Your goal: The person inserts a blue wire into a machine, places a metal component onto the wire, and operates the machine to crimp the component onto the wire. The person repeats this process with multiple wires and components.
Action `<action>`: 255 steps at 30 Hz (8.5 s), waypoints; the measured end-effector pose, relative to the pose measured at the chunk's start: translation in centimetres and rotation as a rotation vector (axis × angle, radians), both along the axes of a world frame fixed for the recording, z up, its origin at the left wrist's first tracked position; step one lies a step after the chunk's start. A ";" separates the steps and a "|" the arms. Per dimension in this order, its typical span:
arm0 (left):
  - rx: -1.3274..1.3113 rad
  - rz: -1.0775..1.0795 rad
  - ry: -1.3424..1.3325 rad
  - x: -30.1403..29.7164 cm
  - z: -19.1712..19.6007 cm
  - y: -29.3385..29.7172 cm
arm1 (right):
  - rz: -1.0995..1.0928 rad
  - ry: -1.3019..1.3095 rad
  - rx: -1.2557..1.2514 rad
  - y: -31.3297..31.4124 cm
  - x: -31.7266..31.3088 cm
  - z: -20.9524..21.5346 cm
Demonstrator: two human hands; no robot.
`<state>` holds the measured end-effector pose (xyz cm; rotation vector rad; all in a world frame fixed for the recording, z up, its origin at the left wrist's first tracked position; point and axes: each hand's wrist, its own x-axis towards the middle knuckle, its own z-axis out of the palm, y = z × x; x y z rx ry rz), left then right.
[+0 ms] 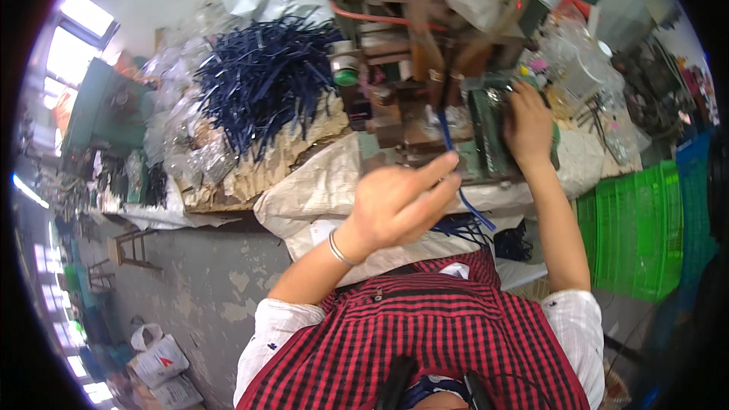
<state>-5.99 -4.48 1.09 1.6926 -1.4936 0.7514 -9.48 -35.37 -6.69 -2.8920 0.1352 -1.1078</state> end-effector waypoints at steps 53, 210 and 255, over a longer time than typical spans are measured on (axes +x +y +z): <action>-0.006 -0.027 -0.211 2.2 1.2 -2.5 | -0.323 0.066 0.276 2.5 -3.2 0.3; 0.098 0.164 -0.088 0.9 1.1 3.5 | -0.151 0.167 0.196 2.8 0.9 -0.1; -0.086 0.241 -0.032 3.3 4.1 4.3 | 0.465 -0.216 1.447 14.9 -0.7 10.2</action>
